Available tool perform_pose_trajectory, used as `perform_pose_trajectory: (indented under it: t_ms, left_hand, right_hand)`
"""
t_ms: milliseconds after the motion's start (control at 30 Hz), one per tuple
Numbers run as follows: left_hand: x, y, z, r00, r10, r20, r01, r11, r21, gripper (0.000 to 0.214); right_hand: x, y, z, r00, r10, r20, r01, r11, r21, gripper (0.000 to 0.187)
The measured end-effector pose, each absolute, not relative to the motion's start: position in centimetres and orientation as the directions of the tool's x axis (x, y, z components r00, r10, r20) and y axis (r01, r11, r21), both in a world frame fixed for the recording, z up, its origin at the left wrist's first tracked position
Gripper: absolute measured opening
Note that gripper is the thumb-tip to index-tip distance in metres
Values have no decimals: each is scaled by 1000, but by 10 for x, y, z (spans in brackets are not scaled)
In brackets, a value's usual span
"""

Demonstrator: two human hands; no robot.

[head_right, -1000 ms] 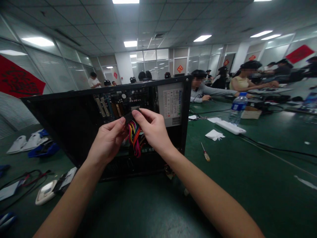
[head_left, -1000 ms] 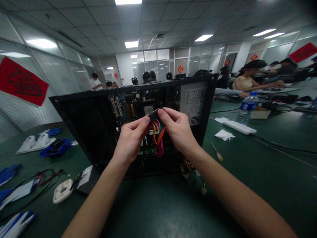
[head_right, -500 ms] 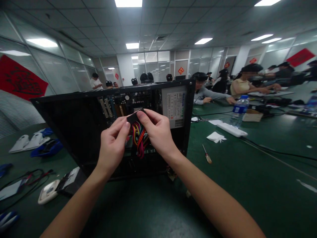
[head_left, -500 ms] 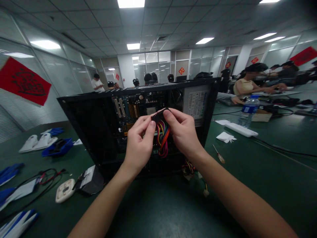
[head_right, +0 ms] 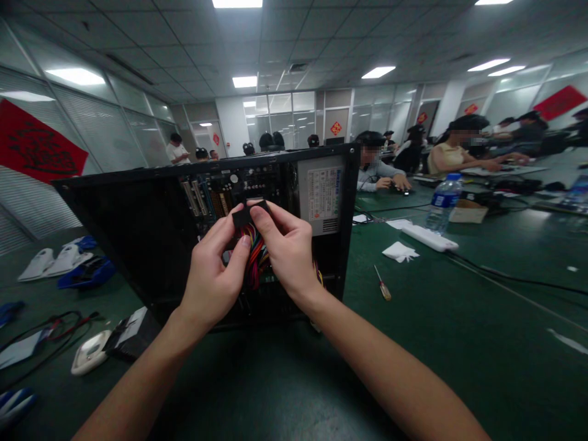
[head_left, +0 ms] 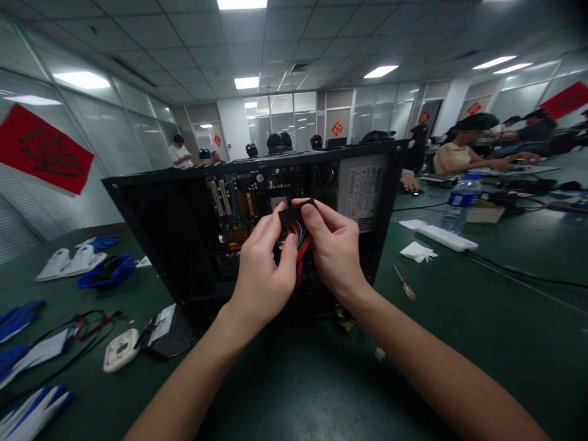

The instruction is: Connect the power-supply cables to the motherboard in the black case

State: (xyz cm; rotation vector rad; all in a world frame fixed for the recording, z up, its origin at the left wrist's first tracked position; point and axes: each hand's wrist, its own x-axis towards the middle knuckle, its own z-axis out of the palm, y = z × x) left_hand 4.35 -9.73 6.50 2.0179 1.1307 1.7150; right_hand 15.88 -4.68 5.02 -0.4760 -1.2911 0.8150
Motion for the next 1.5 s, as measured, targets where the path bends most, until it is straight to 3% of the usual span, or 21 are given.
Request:
perform_pose_trajectory:
  t_ms: [333,500,533,633,733,900,1133,1300,1500]
  left_hand:
    - [48,-94,59,-59,717,694,358,-634,686,38]
    - [29,-89,70,24,839,544,577,-456,678,19]
    - [23,-84,72,46,864,501,627,-415,659,24]
    - [5,-64,71,103,913,395,600,-373,707,33]
    - [-8,-40,59,84,917,391,573,-366,733,29]
    - [-18,-13,33,76,947,311,810,-240,535,34]
    - [-14,-5,22,18,977,211,921,-98,377,38]
    - [-2,-4,15,-54,987,151,954,6,300,31]
    - [4,-5,13,-57,981,188,976,16,216,32]
  right_hand:
    - [152,-46,42,114,803,585,-332,586,-740,39]
    - [156,-37,43,90,772,630,-257,629,-734,35]
    - [157,-34,42,67,772,632,-236,628,-741,35]
    - [154,-26,37,-11,779,627,-193,614,-766,36]
    - [147,-15,27,-69,778,624,-189,604,-774,32]
    - [142,10,8,-162,805,571,-81,566,-821,23]
    - [163,34,10,-220,957,189,185,231,-955,28]
    - [164,41,-2,-257,940,225,344,307,-887,27]
    - [163,48,-10,-284,932,225,405,330,-853,24]
